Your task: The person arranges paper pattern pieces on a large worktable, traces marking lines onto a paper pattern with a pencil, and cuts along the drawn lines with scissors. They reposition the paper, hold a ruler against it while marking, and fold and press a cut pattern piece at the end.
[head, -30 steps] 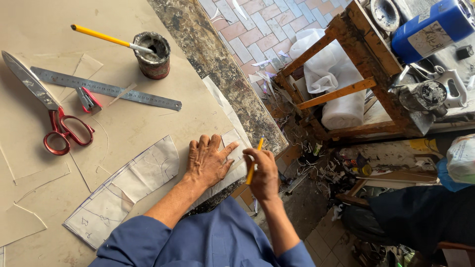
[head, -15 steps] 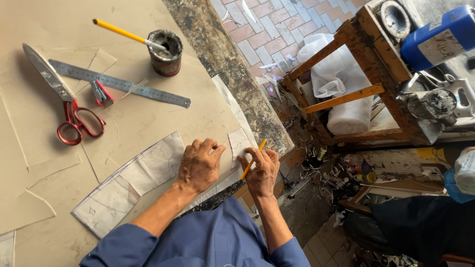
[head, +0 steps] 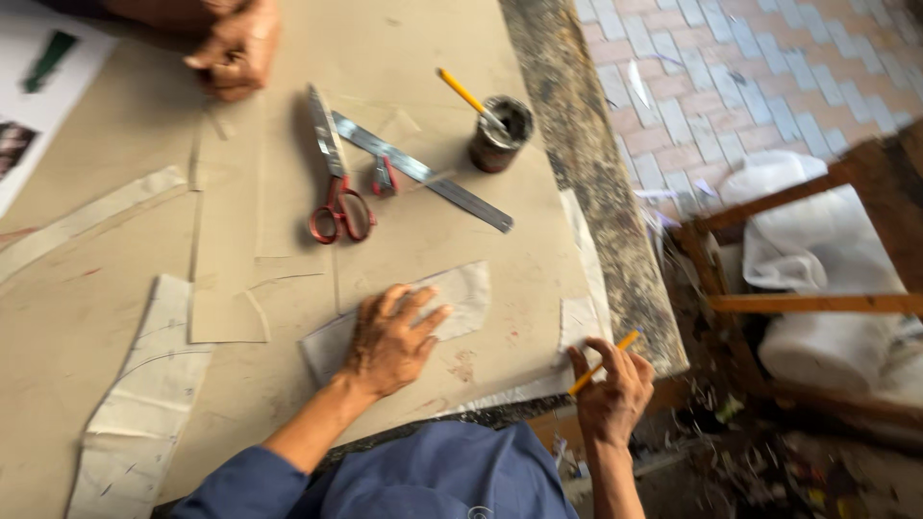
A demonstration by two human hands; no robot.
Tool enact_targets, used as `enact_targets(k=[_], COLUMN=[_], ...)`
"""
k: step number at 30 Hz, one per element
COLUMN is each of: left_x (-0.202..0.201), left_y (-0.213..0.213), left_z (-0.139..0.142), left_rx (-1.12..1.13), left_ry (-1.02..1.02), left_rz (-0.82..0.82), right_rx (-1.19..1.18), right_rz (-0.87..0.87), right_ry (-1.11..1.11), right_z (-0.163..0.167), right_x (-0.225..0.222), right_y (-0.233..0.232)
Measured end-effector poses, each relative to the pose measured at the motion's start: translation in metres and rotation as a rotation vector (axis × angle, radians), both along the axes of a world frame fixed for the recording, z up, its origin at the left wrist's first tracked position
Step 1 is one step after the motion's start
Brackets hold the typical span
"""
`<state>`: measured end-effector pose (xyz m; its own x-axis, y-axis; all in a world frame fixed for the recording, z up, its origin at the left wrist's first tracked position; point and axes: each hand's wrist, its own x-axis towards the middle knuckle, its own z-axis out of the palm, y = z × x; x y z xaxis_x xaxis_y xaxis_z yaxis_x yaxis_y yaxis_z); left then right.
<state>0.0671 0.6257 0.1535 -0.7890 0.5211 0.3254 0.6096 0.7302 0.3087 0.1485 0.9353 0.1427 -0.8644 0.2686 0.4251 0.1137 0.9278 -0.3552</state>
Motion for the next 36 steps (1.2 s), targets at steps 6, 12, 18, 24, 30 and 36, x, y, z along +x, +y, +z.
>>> enact_targets(k=[6, 12, 18, 24, 30, 36], left_x=[-0.045, -0.089, -0.094, -0.09, -0.074, -0.076], left_y=[0.049, 0.117, 0.154, 0.153, 0.147, 0.147], left_z=[-0.023, -0.031, -0.029, -0.028, -0.027, -0.026], left_rx=[0.082, 0.086, 0.07, 0.038, 0.035, -0.03], left_ry=[0.012, 0.072, 0.059, 0.031, 0.062, -0.046], left_rz=[-0.028, -0.111, -0.187, -0.175, -0.124, -0.163], right_rx=[-0.029, -0.003, 0.01, -0.024, -0.029, -0.04], right_rz=[-0.01, 0.007, -0.04, -0.035, -0.022, -0.008], right_ry=[-0.038, -0.003, -0.028, -0.024, -0.025, -0.021], right_z=[-0.002, 0.006, 0.008, 0.005, 0.003, 0.004], right_x=[-0.004, -0.003, -0.005, -0.003, -0.003, -0.002], right_y=[-0.002, 0.005, 0.005, 0.009, 0.01, 0.01])
